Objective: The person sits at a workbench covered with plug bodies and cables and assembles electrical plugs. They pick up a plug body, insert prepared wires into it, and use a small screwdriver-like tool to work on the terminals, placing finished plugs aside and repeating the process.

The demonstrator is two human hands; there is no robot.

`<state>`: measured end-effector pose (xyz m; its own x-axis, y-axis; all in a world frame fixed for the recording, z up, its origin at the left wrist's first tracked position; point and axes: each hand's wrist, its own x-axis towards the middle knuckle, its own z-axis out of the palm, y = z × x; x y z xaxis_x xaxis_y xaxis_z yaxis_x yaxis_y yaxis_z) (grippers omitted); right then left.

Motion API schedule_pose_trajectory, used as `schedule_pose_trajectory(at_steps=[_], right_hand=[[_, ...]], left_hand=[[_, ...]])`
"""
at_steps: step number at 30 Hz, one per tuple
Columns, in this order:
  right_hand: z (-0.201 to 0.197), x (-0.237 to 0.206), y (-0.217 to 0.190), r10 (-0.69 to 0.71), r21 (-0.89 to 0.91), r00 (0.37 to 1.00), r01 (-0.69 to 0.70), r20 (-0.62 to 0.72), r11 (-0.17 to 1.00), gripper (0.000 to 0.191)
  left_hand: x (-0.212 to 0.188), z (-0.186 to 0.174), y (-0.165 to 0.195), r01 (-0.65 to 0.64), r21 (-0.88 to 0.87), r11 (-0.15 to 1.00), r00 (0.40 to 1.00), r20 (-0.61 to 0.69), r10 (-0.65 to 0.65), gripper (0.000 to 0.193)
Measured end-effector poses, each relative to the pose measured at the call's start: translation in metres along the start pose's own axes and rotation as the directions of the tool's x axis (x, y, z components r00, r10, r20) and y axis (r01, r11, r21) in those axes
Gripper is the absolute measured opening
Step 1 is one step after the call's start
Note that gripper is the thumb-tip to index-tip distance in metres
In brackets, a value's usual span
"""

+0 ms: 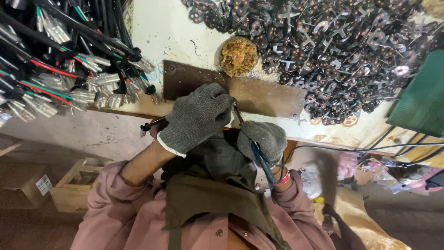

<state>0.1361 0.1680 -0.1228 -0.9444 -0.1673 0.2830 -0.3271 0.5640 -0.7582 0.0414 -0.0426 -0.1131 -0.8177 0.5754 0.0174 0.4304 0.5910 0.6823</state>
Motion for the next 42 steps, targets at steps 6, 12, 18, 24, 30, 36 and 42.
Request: schedule_pose_trajectory(at_steps=[6,12,18,24,30,36,42], right_hand=[[-0.002,-0.002,-0.001,0.039,0.007,0.999,-0.039,0.012,0.999,0.036],[-0.005,0.000,0.000,0.045,0.173,0.998,-0.052,0.049,0.984,0.038],[0.000,0.007,-0.001,0.000,0.026,0.997,0.002,-0.080,1.000,0.034],[-0.004,0.016,-0.003,0.169,0.311,0.975,-0.207,0.143,0.928,0.026],[-0.006,0.022,-0.002,0.086,0.216,0.994,-0.100,0.075,0.971,0.029],[-0.005,0.020,-0.003,0.053,0.161,0.998,-0.056,0.026,0.985,0.033],[-0.002,0.013,-0.001,0.052,0.168,0.998,-0.056,0.024,0.984,0.037]], left_hand=[[0.001,-0.004,0.000,0.008,-0.017,1.000,1.000,0.015,-0.008,0.021],[0.005,-0.005,0.002,0.027,-0.035,0.999,0.999,0.029,-0.026,0.019],[0.005,-0.009,0.002,0.030,-0.068,0.997,0.999,0.031,-0.028,0.024],[0.007,-0.012,0.000,0.030,-0.108,0.994,0.998,0.057,-0.024,0.020],[0.008,-0.013,-0.001,0.013,-0.116,0.993,0.999,0.044,-0.008,0.023],[0.006,-0.010,-0.001,0.035,-0.077,0.996,0.997,0.075,-0.029,0.023],[0.006,-0.008,0.000,0.041,-0.090,0.995,0.995,0.090,-0.033,0.025]])
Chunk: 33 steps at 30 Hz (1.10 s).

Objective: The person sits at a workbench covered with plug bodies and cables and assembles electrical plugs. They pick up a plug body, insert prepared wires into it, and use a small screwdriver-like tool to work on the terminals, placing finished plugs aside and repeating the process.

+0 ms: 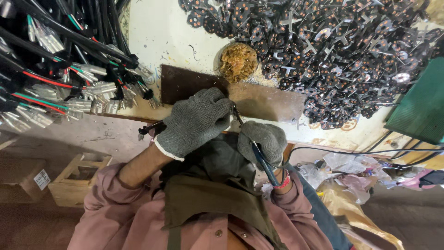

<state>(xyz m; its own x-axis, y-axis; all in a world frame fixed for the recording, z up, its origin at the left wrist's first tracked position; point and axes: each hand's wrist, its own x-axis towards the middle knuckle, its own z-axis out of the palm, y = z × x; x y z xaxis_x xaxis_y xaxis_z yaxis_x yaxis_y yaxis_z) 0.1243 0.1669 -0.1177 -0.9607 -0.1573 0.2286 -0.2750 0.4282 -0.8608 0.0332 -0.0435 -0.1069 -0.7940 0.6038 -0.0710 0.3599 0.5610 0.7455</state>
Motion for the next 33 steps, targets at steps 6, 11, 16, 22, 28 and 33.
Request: schedule_pose_trajectory(at_steps=[6,11,16,22,28,33], right_hand=[[0.000,-0.004,0.003,-0.011,-0.140,1.000,0.008,-0.017,0.990,0.035],[-0.001,-0.008,0.008,0.062,0.130,0.998,-0.060,-0.006,0.990,0.026],[-0.003,-0.015,0.009,0.216,0.113,0.931,-0.191,-0.295,0.975,0.018],[-0.013,-0.033,-0.013,0.166,0.173,0.883,-0.098,-0.439,0.980,0.009],[-0.010,-0.006,0.003,0.282,0.052,0.928,-0.277,-0.243,0.959,0.009],[-0.028,0.035,-0.010,0.294,-0.729,0.876,-0.482,-0.383,0.485,0.017]], left_hand=[[0.000,-0.001,-0.001,0.001,0.010,1.000,1.000,0.013,-0.001,0.024],[0.001,-0.002,0.000,0.007,0.019,1.000,1.000,0.020,-0.007,0.022],[0.003,-0.003,0.001,-0.014,0.003,1.000,0.999,-0.037,0.014,0.021],[-0.004,-0.014,-0.002,0.037,-0.008,0.999,0.994,-0.103,-0.038,0.016],[-0.004,-0.019,-0.001,0.021,0.023,1.000,0.990,-0.138,-0.018,0.014],[0.000,-0.018,-0.001,-0.036,0.037,0.999,0.966,-0.255,0.045,0.014]])
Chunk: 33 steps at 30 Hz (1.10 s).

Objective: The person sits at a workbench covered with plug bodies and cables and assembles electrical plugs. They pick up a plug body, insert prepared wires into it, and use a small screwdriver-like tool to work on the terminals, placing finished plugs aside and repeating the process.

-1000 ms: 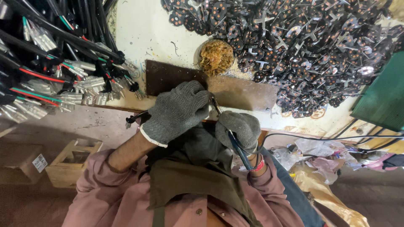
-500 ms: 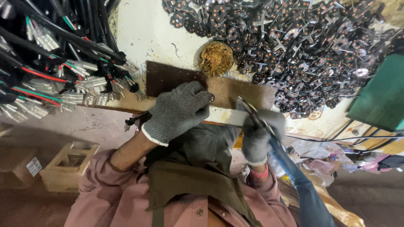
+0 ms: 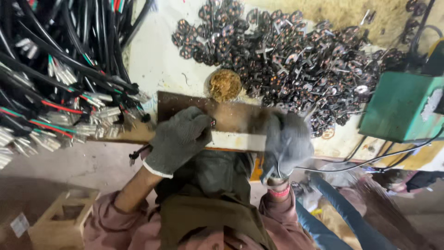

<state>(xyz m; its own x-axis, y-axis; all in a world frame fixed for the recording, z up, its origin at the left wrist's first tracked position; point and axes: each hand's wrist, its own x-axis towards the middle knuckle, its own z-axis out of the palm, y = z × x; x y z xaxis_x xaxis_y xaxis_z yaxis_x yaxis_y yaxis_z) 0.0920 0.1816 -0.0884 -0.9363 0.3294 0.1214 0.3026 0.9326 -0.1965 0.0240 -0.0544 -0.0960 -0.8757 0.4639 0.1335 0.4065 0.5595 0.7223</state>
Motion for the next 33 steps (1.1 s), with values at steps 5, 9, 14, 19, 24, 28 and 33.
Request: schedule_pose_trajectory(at_steps=[5,9,14,19,24,28,33], right_hand=[[0.018,0.009,-0.017,0.005,0.502,0.975,0.109,-0.221,0.858,0.020],[0.022,-0.008,-0.006,-0.143,0.378,0.968,0.214,-0.208,0.901,0.021],[0.002,-0.026,-0.012,-0.279,0.125,0.960,0.274,0.024,0.954,0.018],[0.004,-0.010,-0.038,-0.176,0.288,0.972,0.215,-0.156,0.933,0.033],[-0.003,-0.002,-0.035,-0.212,0.445,0.977,0.204,-0.033,0.872,0.033],[-0.009,0.000,-0.025,-0.322,0.418,0.947,0.285,0.019,0.862,0.037],[-0.009,0.000,-0.035,-0.366,0.342,0.909,0.285,0.200,0.895,0.033]], left_hand=[[-0.005,0.000,-0.002,0.087,-0.045,0.995,0.991,0.105,-0.082,0.017],[-0.006,0.002,-0.004,0.055,-0.031,0.998,0.997,0.064,-0.053,0.018],[-0.007,0.005,-0.005,0.087,-0.047,0.995,0.992,0.100,-0.082,0.018],[-0.009,0.008,-0.005,0.044,-0.038,0.998,0.996,0.073,-0.041,0.017],[-0.008,0.008,-0.005,0.064,-0.003,0.998,0.994,0.085,-0.064,0.015],[-0.008,0.008,-0.006,0.068,-0.021,0.997,0.996,0.067,-0.067,0.013],[-0.009,0.005,-0.006,0.056,-0.041,0.998,0.996,0.070,-0.053,0.012]])
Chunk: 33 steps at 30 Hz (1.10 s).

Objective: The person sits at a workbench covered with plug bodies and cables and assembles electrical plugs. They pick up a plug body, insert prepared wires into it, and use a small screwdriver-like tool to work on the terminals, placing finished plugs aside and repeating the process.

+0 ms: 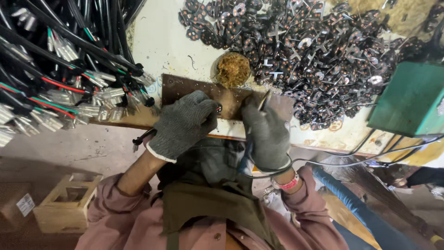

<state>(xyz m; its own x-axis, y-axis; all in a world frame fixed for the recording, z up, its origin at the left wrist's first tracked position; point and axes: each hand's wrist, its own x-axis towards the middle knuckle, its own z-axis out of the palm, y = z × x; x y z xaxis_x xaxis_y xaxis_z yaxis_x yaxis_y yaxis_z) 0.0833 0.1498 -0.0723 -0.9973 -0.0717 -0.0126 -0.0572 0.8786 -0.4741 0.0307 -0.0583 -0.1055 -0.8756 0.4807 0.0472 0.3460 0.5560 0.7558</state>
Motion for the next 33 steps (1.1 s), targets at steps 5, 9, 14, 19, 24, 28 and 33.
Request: schedule_pose_trajectory(at_steps=[5,9,14,19,24,28,33], right_hand=[[0.006,-0.003,-0.008,-0.092,-0.145,0.996,0.093,0.016,0.985,0.025],[0.006,-0.009,0.008,0.212,0.827,0.976,-0.157,0.047,0.540,0.026],[0.004,-0.016,0.014,0.050,0.191,0.977,-0.010,-0.207,0.982,0.029],[0.013,-0.015,0.006,0.260,0.510,0.954,-0.152,-0.148,0.847,0.024],[0.022,-0.035,-0.007,0.294,0.791,0.954,-0.135,-0.059,0.597,0.033],[0.030,-0.050,-0.012,0.314,0.859,0.949,-0.172,0.014,0.483,0.037],[0.048,-0.055,-0.010,0.498,0.919,0.846,-0.330,0.188,0.213,0.032]], left_hand=[[0.004,-0.006,0.000,-0.004,-0.013,1.000,0.999,0.032,0.005,0.010],[0.003,-0.006,0.001,-0.017,-0.048,0.999,1.000,-0.003,0.017,0.010],[0.000,0.001,0.004,0.011,0.037,0.999,1.000,-0.017,-0.010,0.009],[-0.005,-0.006,0.013,0.057,-0.070,0.996,0.998,-0.013,-0.058,0.030],[-0.016,-0.009,0.027,0.031,-0.423,0.905,0.999,0.037,-0.017,0.048],[-0.022,0.001,0.027,0.036,-0.523,0.852,0.999,0.053,-0.009,0.041],[-0.028,0.010,0.025,0.071,-0.474,0.878,0.997,0.014,-0.073,0.040]])
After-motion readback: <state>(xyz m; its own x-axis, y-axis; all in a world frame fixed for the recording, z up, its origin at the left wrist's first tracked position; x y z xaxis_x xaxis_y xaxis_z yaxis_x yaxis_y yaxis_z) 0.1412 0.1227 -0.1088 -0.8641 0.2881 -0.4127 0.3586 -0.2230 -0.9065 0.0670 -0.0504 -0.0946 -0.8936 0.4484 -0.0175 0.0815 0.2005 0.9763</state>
